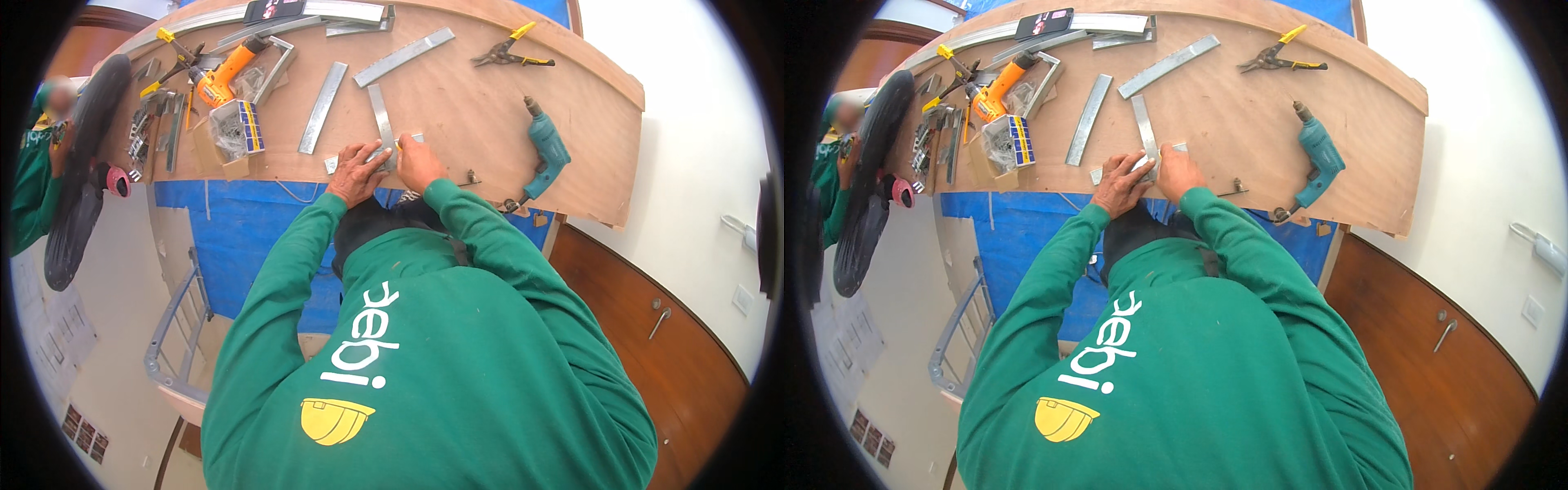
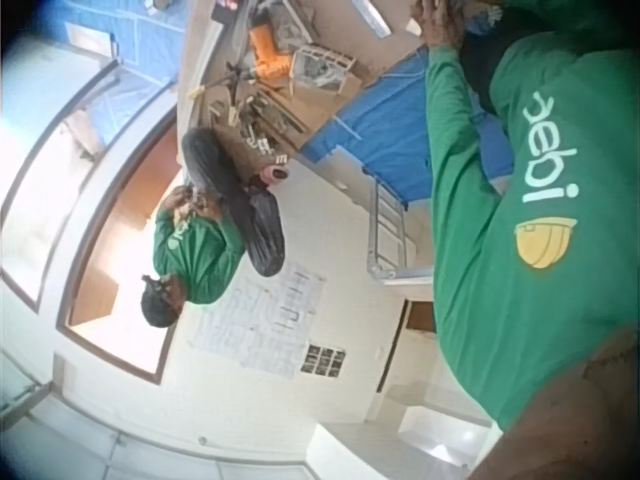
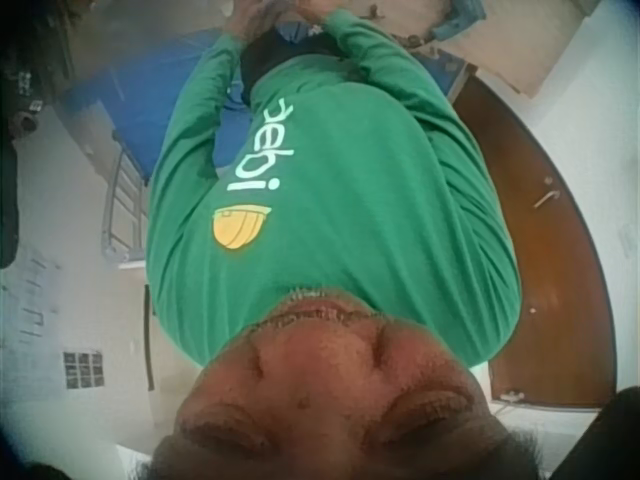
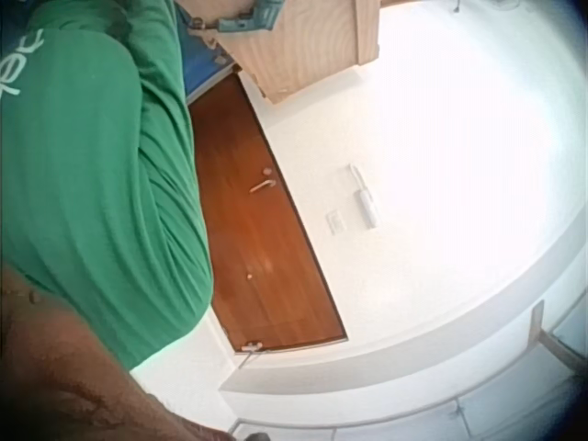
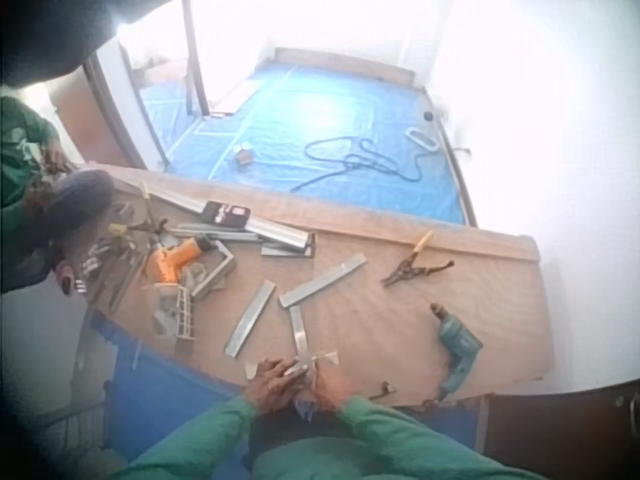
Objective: The person assembles metal frame components on a workbench. They mark metal pieces with a pencil, drill holes using a cordless drill, and use pliers to bend or adjust the metal. A second person works nearby on similar components.
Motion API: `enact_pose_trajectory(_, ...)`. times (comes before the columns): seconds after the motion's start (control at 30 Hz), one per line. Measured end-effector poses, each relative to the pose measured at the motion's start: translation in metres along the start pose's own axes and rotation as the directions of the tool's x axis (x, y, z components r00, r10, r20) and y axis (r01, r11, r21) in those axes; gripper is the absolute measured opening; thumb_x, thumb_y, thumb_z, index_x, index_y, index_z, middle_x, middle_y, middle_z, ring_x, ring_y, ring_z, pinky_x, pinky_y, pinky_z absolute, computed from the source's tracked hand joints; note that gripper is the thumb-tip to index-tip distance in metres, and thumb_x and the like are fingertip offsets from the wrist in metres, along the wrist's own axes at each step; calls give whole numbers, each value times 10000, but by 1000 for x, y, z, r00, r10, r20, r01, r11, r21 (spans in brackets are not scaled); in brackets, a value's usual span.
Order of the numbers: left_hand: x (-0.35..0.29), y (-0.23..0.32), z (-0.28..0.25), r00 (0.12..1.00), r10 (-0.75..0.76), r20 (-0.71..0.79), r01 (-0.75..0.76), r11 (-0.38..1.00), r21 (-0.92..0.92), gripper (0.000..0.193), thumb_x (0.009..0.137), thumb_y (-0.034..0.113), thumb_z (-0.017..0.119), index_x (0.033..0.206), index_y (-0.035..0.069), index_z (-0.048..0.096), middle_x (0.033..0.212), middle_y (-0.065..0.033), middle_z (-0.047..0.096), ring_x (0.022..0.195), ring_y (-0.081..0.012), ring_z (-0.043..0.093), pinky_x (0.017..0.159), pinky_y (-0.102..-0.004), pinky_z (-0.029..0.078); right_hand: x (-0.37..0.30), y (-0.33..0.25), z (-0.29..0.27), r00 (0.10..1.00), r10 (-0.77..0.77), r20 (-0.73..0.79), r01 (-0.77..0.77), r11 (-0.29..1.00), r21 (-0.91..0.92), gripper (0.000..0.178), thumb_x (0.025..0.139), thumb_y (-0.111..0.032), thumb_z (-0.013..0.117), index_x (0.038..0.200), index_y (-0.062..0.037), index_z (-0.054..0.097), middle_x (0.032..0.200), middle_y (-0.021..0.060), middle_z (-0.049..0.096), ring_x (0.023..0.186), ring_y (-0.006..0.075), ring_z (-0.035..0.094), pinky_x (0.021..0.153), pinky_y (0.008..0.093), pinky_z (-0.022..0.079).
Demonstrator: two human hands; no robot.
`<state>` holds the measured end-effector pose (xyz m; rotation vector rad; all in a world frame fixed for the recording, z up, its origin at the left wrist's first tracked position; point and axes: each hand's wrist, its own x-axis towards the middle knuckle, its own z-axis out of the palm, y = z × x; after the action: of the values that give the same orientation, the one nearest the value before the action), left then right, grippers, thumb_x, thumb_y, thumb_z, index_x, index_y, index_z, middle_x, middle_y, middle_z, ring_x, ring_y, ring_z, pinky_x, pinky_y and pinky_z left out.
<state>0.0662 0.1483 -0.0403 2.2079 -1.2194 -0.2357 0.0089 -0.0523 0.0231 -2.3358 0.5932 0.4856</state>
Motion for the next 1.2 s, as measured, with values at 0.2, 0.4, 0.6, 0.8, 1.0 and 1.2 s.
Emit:
enact_pose_trajectory(0.2, 1, -3, 2, 1000, 9, -6, -9, 1000, -9, 634, 902, 201, 846, 1511, 194, 670, 1554, -103, 595, 1342, -368, 560, 1158, -504, 435, -5, 14, 11, 1000, -22, 12, 23, 999, -37, 236, 1045, -195, 649, 1227, -47, 662, 1040, 316, 754, 1006, 531, 729, 875, 629, 578)
enact_pose_trajectory(0.4, 4, -9, 2, 1000, 19, 3, -19, 999, -31, 650, 879, 184, 868, 1495, 189, 660, 1552, -115, 575, 1353, -375, 547, 1153, -514, 441, -5, 14, 3, 996, 1, 84, 10, 991, -134, 233, 1044, -201, 618, 1185, -30, 687, 1044, 297, 765, 1022, 505, 734, 901, 600, 583)
enact_pose_trajectory(0.6, -1, -8, 7, 998, 41, 49, -44, 997, 60, 508, 900, 170, 828, 1371, 106, 650, 1524, -144, 559, 1445, -359, 511, 1201, -549, 393, -11, 64, -26, 959, 274, 71, -279, 958, 69, 268, 1023, -198, 629, 1218, -28, 696, 1159, 296, 758, 1141, 497, 712, 1007, 585, 552)
enact_pose_trajectory(0.8, 0, -15, -2, 995, 78, 61, -79, 997, 8, 492, 901, 97, 791, 1346, 55, 585, 1396, -172, 594, 1388, -379, 550, 1200, -562, 391, 33, 138, -58, 883, 360, -302, -320, 931, 174, 386, 1046, -344, 656, 1264, -30, 714, 1205, 303, 750, 1193, 467, 705, 1066, 527, 542)
enact_pose_trajectory(1.0, 17, 2, -52, 999, 20, 39, -11, 974, -226, 461, 864, -31, 749, 1294, 38, 599, 1269, -202, 626, 1225, -436, 620, 1066, -521, 507, -14, 189, -101, 584, 586, -561, -595, 780, 195, 970, 913, -606, 781, 1587, 14, 461, 1651, 300, 445, 1500, 476, 464, 1235, 597, 398)
enact_pose_trajectory(1.2, 27, -34, -85, 961, 27, 276, -18, 999, -34, 421, 848, -92, 681, 1235, 70, 646, 1229, -166, 646, 1184, -416, 633, 1027, -518, 519, -57, 355, -104, 495, 789, -365, -577, 612, 540, 1222, 823, -656, 868, 1586, 176, 399, 1593, 364, 477, 1470, 454, 510, 1227, 530, 433)
